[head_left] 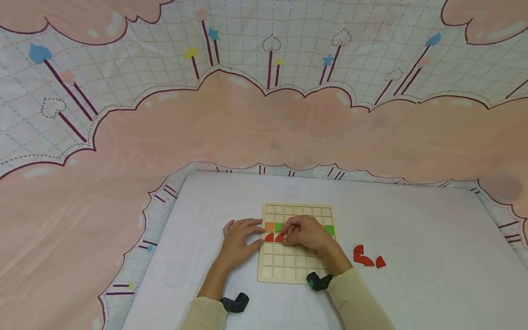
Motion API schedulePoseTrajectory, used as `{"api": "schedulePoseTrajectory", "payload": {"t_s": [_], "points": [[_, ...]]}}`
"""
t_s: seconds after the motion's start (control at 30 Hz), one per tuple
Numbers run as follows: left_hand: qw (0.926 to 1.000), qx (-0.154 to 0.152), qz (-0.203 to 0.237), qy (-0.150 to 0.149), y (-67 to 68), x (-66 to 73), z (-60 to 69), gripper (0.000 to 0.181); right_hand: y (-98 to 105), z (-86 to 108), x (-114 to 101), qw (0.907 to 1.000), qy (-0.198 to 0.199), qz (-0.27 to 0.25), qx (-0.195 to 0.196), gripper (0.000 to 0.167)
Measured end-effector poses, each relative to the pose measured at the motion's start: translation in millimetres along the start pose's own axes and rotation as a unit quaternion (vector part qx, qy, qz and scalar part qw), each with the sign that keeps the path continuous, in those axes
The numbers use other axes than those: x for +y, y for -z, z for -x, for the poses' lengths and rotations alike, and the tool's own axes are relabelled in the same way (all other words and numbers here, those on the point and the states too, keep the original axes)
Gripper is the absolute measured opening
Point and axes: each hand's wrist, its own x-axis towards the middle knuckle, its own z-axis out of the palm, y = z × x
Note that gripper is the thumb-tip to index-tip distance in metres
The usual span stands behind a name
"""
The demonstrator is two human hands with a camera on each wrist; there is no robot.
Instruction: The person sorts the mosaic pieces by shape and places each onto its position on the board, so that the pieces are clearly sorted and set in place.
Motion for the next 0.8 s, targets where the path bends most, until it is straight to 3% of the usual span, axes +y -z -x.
{"api": "schedulePoseTrajectory", "payload": {"t_s": [0.23, 0.5, 0.8], "points": [[1.0, -0.001, -0.001, 0.007, -0.4, 1.0, -0.1, 0.022, 13.2, 12.1, 2.7, 0.9999, 0.003, 0.011, 0.006, 0.019], [0.9999, 0.003, -0.007, 0.009, -1.0, 1.4, -0.2, 0.022, 49.9, 35.8, 13.1, 0.998, -0.002, 0.054, 0.032, 0.014], [1.0, 0.005, -0.002, 0.003, -1.7, -0.1, 0.0, 0.022, 99.5, 69.8, 30.6, 0.9894, -0.066, 0.103, 0.078, 0.018]]}}
